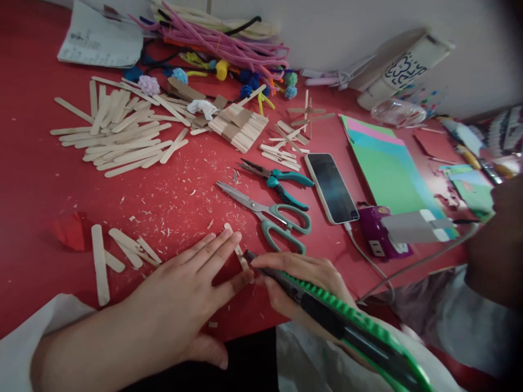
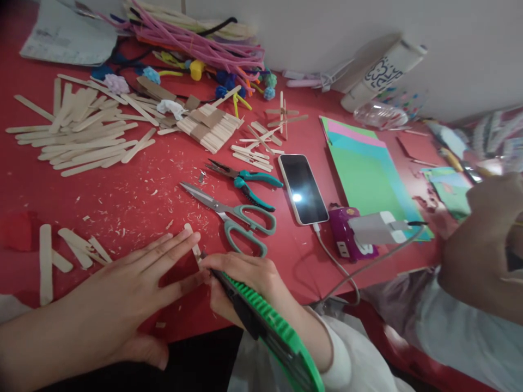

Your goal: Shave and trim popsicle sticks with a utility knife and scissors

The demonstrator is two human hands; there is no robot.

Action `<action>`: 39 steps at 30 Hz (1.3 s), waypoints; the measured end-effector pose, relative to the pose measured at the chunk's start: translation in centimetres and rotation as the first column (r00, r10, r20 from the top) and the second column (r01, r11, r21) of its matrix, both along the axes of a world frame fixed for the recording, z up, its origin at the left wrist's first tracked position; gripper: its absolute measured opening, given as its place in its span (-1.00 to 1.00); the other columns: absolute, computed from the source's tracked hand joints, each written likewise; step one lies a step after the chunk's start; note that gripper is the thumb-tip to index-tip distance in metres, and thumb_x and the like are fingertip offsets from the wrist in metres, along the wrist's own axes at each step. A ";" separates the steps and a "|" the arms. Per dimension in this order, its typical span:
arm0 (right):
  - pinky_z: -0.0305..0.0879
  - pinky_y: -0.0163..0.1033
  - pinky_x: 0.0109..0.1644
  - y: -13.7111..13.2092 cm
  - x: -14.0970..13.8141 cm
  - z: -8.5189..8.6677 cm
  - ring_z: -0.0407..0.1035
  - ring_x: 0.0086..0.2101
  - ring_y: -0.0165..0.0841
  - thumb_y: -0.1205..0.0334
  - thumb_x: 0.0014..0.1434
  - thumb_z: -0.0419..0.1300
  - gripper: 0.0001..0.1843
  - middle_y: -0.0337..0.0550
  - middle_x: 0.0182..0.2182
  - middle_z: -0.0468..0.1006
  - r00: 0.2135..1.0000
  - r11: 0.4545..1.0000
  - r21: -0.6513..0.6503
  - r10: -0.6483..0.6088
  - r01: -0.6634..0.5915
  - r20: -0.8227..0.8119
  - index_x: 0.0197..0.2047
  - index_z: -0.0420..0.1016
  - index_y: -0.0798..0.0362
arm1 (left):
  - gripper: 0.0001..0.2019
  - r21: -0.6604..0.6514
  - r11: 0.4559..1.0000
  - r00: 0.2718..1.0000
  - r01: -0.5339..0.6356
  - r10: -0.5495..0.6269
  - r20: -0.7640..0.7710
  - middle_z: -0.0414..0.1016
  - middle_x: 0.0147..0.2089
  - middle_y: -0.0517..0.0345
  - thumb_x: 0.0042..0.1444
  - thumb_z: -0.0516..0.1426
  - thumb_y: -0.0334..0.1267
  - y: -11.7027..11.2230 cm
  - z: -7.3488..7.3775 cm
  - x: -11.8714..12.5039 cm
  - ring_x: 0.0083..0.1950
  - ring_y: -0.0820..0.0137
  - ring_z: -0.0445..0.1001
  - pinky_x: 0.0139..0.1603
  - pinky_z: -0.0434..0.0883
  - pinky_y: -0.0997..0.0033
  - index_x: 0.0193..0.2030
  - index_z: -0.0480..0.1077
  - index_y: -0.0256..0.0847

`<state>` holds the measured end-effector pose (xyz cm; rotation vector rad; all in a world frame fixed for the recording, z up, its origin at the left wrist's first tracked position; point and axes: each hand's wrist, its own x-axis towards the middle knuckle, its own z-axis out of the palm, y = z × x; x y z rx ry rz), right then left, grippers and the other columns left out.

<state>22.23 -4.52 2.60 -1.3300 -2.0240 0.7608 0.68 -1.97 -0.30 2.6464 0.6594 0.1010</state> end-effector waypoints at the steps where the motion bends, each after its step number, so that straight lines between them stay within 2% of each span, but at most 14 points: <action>1: 0.49 -0.42 -0.34 0.2 0.2 0.0 0.55 -0.47 -0.44 0.48 0.07 0.09 -0.68 -0.27 -0.38 0.66 0.999 0.999 -0.002 0.033 -0.033 -0.005 -0.18 0.50 -0.05 | 0.15 0.012 1.000 1.000 -0.015 0.015 0.016 -0.09 0.43 -0.39 -0.42 0.31 0.35 -0.1 -0.2 -0.1 0.37 -0.21 0.06 0.25 0.23 -0.14 0.36 0.13 -0.09; 3: 0.47 -0.44 -0.36 0.6 0.5 0.1 0.53 -0.50 -0.47 0.48 0.06 0.09 -0.69 -0.30 -0.42 0.64 0.997 0.997 -0.044 0.070 -0.071 -0.026 -0.21 0.52 -0.05 | 0.19 0.038 0.998 0.998 -0.041 0.039 0.050 -0.13 0.45 -0.35 -0.45 0.31 0.35 -0.4 -0.7 -0.2 0.38 -0.20 0.04 0.26 0.21 -0.14 0.38 0.08 -0.06; 5: 0.44 -0.45 -0.39 0.8 0.6 0.1 0.50 -0.53 -0.49 0.48 0.03 0.10 -0.71 -0.33 -0.46 0.63 0.997 0.995 -0.091 0.032 -0.038 -0.069 -0.28 0.53 -0.04 | 0.19 0.052 0.998 0.998 -0.044 0.041 0.057 -0.14 0.45 -0.36 -0.43 0.32 0.34 -0.5 -1.0 -0.2 0.39 -0.20 0.04 0.26 0.21 -0.14 0.38 0.07 -0.06; 9: 0.40 -0.44 -0.44 0.1 0.1 -0.5 0.48 -0.56 -0.48 0.43 0.04 0.13 -0.78 -0.34 -0.52 0.60 0.979 0.978 -0.171 -0.146 0.122 -0.140 -0.31 0.54 -0.03 | 0.17 0.072 0.997 0.998 -0.031 0.026 0.061 -0.11 0.44 -0.40 -0.42 0.31 0.35 -0.3 -0.7 -0.2 0.38 -0.20 0.05 0.25 0.23 -0.14 0.37 0.11 -0.10; 12: 0.43 -0.40 -0.41 -0.9 -0.5 -0.9 0.51 -0.54 -0.44 0.34 0.07 0.17 -0.85 -0.32 -0.56 0.59 0.944 0.935 -0.262 -0.287 0.240 -0.163 -0.29 0.54 -0.02 | 0.10 0.058 0.998 1.000 0.005 -0.006 0.014 -0.06 0.42 -0.40 -0.35 0.31 0.32 0.0 -0.1 -0.1 0.38 -0.19 0.06 0.24 0.24 -0.11 0.34 0.15 -0.13; 14: 0.47 -0.36 -0.40 -1.4 -0.8 -1.1 0.53 -0.53 -0.39 0.30 0.08 0.19 -0.86 -0.29 -0.56 0.61 0.908 0.890 -0.355 -0.369 0.285 -0.197 -0.26 0.55 -0.01 | 0.07 0.065 0.998 1.000 0.002 -0.002 0.002 -0.02 0.42 -0.38 -0.35 0.32 0.31 0.1 0.2 -0.1 0.38 -0.19 0.07 0.24 0.24 -0.10 0.32 0.19 -0.13; 18: 0.52 -0.34 -0.40 -1.9 -1.3 -1.4 0.58 -0.50 -0.35 0.23 0.11 0.23 -0.88 -0.23 -0.53 0.65 0.815 0.823 -0.497 -0.475 0.276 -0.332 -0.24 0.54 0.00 | 0.04 0.099 0.995 1.000 -0.012 0.011 0.016 0.00 0.42 -0.35 -0.34 0.30 0.33 0.0 0.1 -0.1 0.37 -0.18 0.08 0.24 0.26 -0.10 0.31 0.22 -0.10; 23: 0.53 -0.39 -0.46 -2.0 -2.0 -2.6 0.58 -0.55 -0.37 0.16 0.08 0.30 -0.85 -0.23 -0.53 0.66 0.617 0.788 -0.561 -0.579 0.255 -0.533 -0.28 0.51 0.03 | 0.02 0.175 0.984 0.999 -0.005 -0.004 0.048 0.04 0.37 -0.48 -0.35 0.29 0.35 -0.1 -0.1 -0.1 0.32 -0.25 0.15 0.16 0.33 -0.15 0.26 0.28 -0.17; 26: 0.54 -0.39 -0.46 -2.1 -2.0 -3.0 0.59 -0.53 -0.36 0.13 0.09 0.31 -0.81 -0.21 -0.51 0.67 0.571 0.784 -0.578 -0.587 0.226 -0.574 -0.27 0.49 0.04 | 0.00 0.198 0.980 0.998 -0.001 -0.011 0.060 0.06 0.36 -0.52 -0.34 0.28 0.36 -0.1 0.0 -0.1 0.31 -0.28 0.17 0.14 0.34 -0.17 0.24 0.31 -0.18; 28: 0.55 -0.37 -0.45 -2.1 -1.9 -3.0 0.59 -0.52 -0.34 0.13 0.11 0.29 -0.81 -0.20 -0.50 0.67 0.606 0.795 -0.564 -0.566 0.223 -0.558 -0.26 0.48 0.05 | 0.01 0.206 0.979 0.998 0.001 -0.014 0.061 0.08 0.35 -0.53 -0.34 0.28 0.36 0.0 0.0 -0.1 0.29 -0.28 0.19 0.13 0.35 -0.16 0.24 0.31 -0.19; 30: 0.55 -0.36 -0.43 -2.2 -1.7 -2.6 0.59 -0.52 -0.34 0.17 0.13 0.26 -0.85 -0.20 -0.50 0.67 0.687 0.824 -0.506 -0.523 0.256 -0.504 -0.25 0.48 0.04 | 0.02 0.212 0.977 0.998 0.003 -0.016 0.059 0.09 0.35 -0.52 -0.35 0.29 0.35 0.0 0.0 -0.2 0.29 -0.27 0.20 0.13 0.36 -0.14 0.25 0.30 -0.19; 33: 0.51 -0.40 -0.43 -2.3 -1.3 -1.9 0.58 -0.53 -0.38 0.27 0.13 0.22 -0.92 -0.24 -0.52 0.66 0.838 0.905 -0.301 -0.401 0.301 -0.369 -0.25 0.48 0.02 | 0.04 0.212 0.977 0.998 0.011 -0.022 0.052 0.08 0.35 -0.53 -0.34 0.29 0.34 0.0 0.0 -0.2 0.30 -0.26 0.18 0.12 0.37 -0.14 0.28 0.26 -0.20; 35: 0.48 -0.41 -0.44 -2.2 -1.2 -1.5 0.57 -0.53 -0.39 0.33 0.12 0.19 -0.89 -0.25 -0.51 0.65 0.911 0.947 -0.168 -0.312 0.274 -0.269 -0.24 0.47 0.00 | 0.05 0.200 0.980 0.999 0.013 -0.023 0.045 0.05 0.36 -0.53 -0.33 0.29 0.33 0.0 -0.1 -0.3 0.31 -0.27 0.16 0.13 0.36 -0.16 0.30 0.24 -0.19; 39: 0.48 -0.39 -0.39 -2.0 -0.9 -1.4 0.58 -0.46 -0.40 0.36 0.13 0.16 -0.79 -0.21 -0.35 0.67 0.947 0.971 -0.124 -0.228 0.204 -0.225 -0.14 0.41 -0.02 | 0.06 0.167 0.986 0.999 0.012 -0.018 0.036 0.04 0.37 -0.50 -0.33 0.29 0.33 0.0 -0.2 -0.3 0.32 -0.27 0.14 0.14 0.33 -0.17 0.32 0.20 -0.15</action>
